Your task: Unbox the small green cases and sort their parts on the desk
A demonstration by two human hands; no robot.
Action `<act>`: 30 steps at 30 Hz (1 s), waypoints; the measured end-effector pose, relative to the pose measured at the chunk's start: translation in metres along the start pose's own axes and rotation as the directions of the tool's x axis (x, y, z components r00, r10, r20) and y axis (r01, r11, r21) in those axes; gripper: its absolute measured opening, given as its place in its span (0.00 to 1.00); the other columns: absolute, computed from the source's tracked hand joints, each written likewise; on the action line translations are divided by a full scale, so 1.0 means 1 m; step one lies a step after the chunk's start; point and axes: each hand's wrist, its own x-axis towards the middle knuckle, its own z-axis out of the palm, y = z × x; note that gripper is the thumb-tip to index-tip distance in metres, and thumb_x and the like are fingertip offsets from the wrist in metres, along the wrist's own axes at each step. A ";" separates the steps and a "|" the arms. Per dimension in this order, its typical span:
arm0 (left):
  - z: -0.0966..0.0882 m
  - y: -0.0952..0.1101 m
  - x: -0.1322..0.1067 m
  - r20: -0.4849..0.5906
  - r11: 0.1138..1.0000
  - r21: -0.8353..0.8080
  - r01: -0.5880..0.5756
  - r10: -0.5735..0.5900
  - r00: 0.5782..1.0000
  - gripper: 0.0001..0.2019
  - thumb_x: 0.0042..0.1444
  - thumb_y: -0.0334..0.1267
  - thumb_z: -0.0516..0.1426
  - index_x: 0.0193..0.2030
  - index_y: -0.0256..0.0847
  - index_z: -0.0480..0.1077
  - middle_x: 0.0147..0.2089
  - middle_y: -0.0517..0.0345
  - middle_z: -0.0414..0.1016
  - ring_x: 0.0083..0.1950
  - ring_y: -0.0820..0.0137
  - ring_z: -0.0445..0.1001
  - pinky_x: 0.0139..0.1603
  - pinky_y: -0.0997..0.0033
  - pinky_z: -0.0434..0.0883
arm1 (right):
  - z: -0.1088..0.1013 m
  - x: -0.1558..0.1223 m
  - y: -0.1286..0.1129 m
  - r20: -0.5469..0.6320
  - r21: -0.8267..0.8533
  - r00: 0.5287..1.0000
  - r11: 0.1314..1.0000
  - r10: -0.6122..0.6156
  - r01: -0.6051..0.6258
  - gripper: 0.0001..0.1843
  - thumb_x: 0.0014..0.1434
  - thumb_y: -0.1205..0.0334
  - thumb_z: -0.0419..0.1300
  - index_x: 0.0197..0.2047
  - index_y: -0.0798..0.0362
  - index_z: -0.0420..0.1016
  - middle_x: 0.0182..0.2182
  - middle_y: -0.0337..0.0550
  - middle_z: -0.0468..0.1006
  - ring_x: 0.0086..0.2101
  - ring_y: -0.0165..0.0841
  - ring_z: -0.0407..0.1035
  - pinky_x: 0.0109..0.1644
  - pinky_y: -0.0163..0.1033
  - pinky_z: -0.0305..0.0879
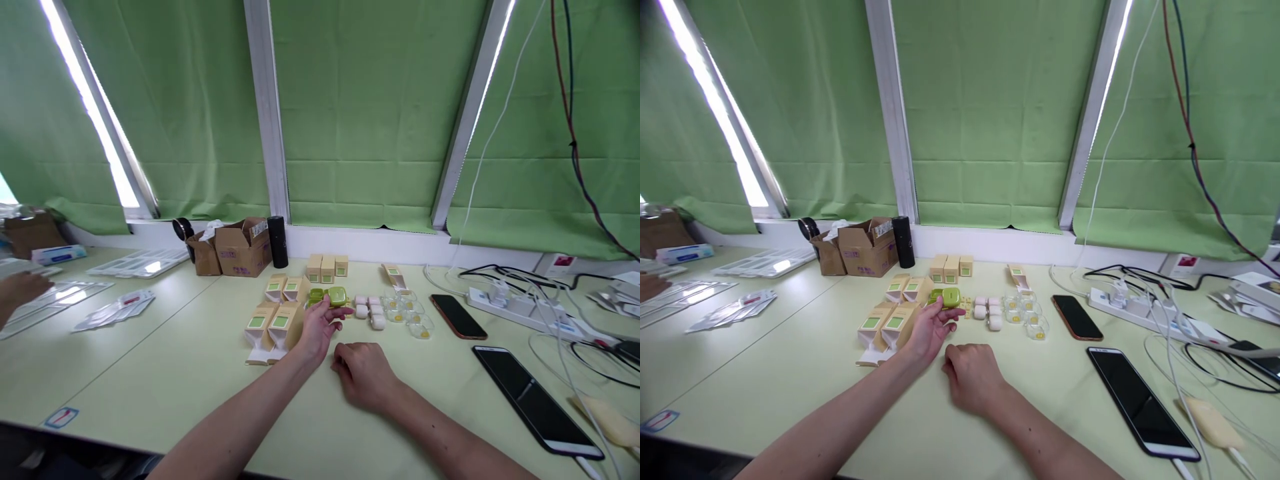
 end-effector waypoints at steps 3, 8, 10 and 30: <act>-0.001 0.000 0.001 0.010 1.000 -0.031 -0.001 0.002 1.000 0.18 0.56 0.49 0.67 0.34 0.38 0.68 0.32 0.44 0.83 0.33 0.66 0.79 0.30 0.72 0.65 | -0.004 0.001 0.003 0.004 0.023 1.000 1.000 -0.012 0.012 0.04 0.65 0.63 0.58 0.40 0.51 0.74 0.37 0.41 0.84 0.35 0.35 0.77 0.34 0.39 0.46; -0.003 -0.001 0.002 0.087 0.998 -0.039 -0.046 0.049 0.995 0.17 0.53 0.49 0.69 0.35 0.38 0.70 0.30 0.48 0.82 0.32 0.66 0.78 0.31 0.71 0.65 | -0.007 0.000 0.005 -0.013 0.056 0.999 0.998 -0.036 0.037 0.05 0.64 0.64 0.57 0.38 0.50 0.75 0.35 0.41 0.84 0.34 0.34 0.76 0.34 0.39 0.46; -0.004 -0.001 0.001 0.107 0.997 0.002 -0.081 0.080 0.991 0.18 0.53 0.50 0.68 0.35 0.38 0.71 0.30 0.48 0.81 0.33 0.66 0.78 0.31 0.71 0.64 | -0.007 0.000 0.006 -0.023 0.064 0.999 0.997 -0.039 0.040 0.05 0.64 0.64 0.57 0.38 0.50 0.75 0.34 0.40 0.84 0.33 0.33 0.76 0.34 0.38 0.46; -0.006 0.033 -0.004 0.298 -0.346 0.906 -0.241 0.120 0.947 0.16 0.47 0.27 0.60 0.13 0.42 0.64 0.21 0.48 0.70 0.35 0.56 0.73 0.44 0.59 0.63 | -0.016 0.000 0.007 0.046 0.030 0.998 0.999 -0.033 0.032 0.06 0.66 0.64 0.58 0.39 0.50 0.76 0.36 0.40 0.85 0.35 0.33 0.76 0.34 0.38 0.48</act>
